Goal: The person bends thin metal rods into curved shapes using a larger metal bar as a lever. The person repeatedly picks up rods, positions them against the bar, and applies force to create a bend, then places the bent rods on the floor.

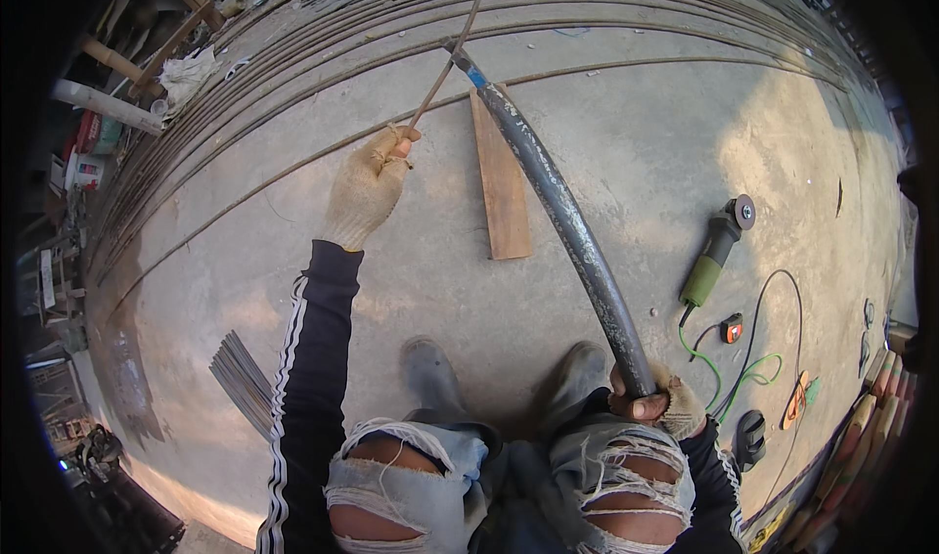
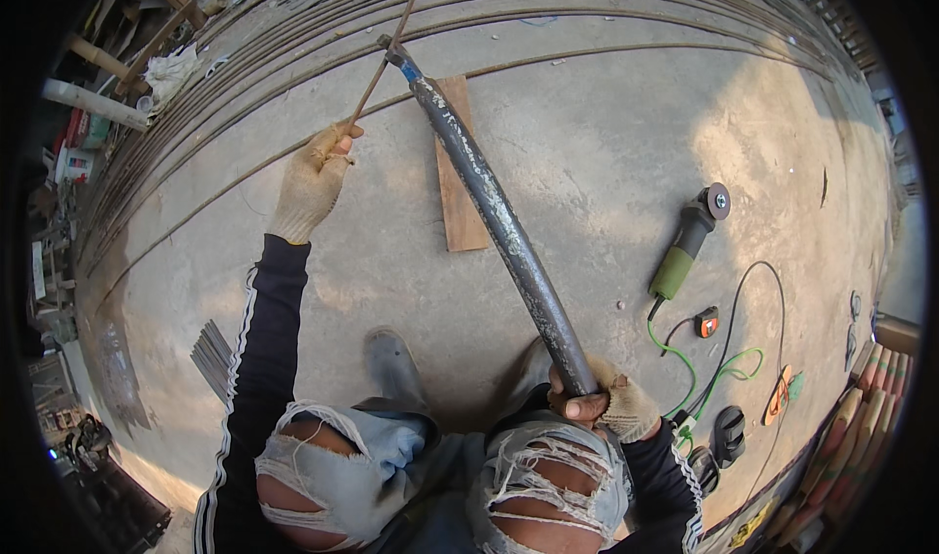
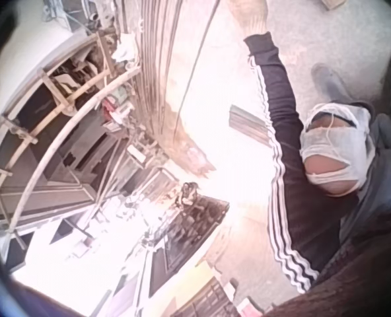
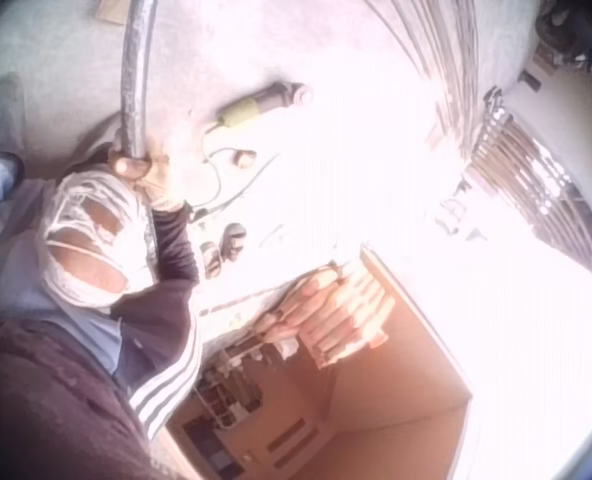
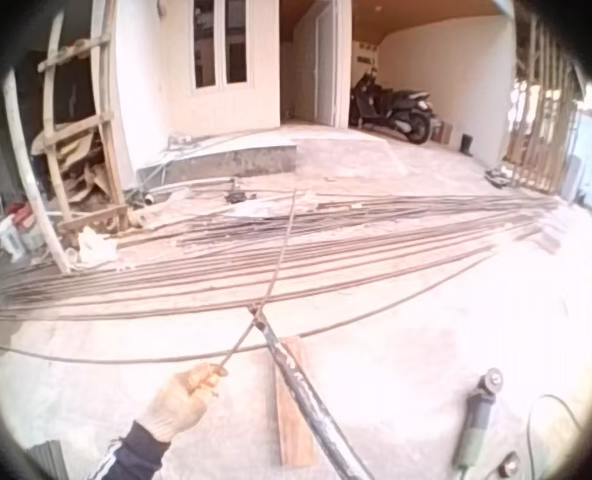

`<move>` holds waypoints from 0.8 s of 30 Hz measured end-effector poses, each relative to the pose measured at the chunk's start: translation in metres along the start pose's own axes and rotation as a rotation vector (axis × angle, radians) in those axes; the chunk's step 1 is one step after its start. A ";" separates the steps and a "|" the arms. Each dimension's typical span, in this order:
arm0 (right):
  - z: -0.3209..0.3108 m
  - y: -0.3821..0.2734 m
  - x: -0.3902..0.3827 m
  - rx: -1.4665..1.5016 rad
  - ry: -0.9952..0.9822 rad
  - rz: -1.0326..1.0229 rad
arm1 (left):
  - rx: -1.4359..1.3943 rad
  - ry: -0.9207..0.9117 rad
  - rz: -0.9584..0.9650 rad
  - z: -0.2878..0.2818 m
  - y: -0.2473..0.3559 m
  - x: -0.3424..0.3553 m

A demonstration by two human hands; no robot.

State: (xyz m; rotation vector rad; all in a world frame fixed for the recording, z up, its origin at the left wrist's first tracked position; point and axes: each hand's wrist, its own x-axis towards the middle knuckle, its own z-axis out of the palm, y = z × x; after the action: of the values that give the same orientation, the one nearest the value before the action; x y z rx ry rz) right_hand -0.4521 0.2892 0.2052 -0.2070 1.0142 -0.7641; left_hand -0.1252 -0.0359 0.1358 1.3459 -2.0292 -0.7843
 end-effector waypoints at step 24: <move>0.002 0.006 -0.018 -0.169 -0.005 -0.079 | 0.240 0.156 -0.157 0.014 0.068 -0.024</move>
State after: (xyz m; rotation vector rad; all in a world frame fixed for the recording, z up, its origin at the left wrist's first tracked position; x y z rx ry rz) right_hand -0.4528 0.3047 0.2157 -0.3957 1.0717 -0.7492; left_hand -0.1686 0.0100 0.1730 1.6624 -1.9592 -0.4937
